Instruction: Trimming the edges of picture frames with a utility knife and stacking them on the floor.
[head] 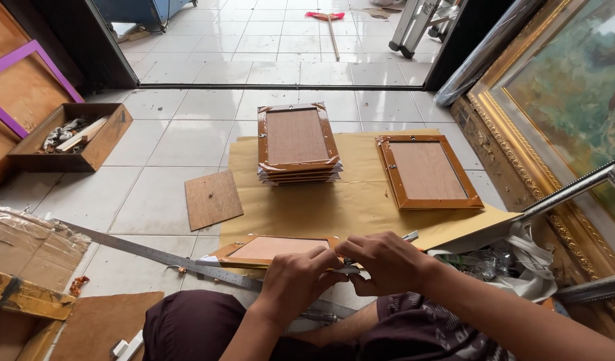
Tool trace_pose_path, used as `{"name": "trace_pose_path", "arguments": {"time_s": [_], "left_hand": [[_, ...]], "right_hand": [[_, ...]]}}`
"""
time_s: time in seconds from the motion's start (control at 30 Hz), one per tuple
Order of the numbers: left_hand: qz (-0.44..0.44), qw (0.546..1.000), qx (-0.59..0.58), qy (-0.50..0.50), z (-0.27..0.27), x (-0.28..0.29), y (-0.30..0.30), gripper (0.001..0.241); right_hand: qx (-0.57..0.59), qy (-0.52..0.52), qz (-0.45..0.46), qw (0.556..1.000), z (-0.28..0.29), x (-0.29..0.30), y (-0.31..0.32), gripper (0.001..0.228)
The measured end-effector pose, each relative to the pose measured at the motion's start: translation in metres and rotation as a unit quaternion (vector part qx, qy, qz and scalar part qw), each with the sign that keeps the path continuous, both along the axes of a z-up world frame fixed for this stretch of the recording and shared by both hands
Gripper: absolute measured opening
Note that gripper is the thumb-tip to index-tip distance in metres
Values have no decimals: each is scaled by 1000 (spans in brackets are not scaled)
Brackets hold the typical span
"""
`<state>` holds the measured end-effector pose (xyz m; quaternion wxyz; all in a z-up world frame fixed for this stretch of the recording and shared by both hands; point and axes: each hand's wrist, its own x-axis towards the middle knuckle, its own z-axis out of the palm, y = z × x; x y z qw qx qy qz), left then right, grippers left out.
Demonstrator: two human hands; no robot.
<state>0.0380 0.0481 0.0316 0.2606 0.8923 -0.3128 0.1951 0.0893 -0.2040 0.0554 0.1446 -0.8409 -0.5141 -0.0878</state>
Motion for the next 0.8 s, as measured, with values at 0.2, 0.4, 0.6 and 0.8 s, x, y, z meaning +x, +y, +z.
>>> {"name": "trace_pose_path", "arguments": {"time_s": [0.2, 0.4, 0.6, 0.8], "left_hand": [[-1, 1000, -15, -1, -1, 2, 1, 27], [-10, 1000, -22, 11, 8, 3, 2, 25], [-10, 1000, -14, 18, 12, 5, 4, 26], [-14, 999, -16, 35, 12, 11, 10, 31]], "right_hand": [[-4, -19, 28, 999, -10, 7, -2, 38], [19, 6, 12, 1000, -12, 9, -2, 38], [36, -53, 25, 998, -29, 15, -1, 30], [60, -108, 35, 992, -37, 20, 4, 20]]}}
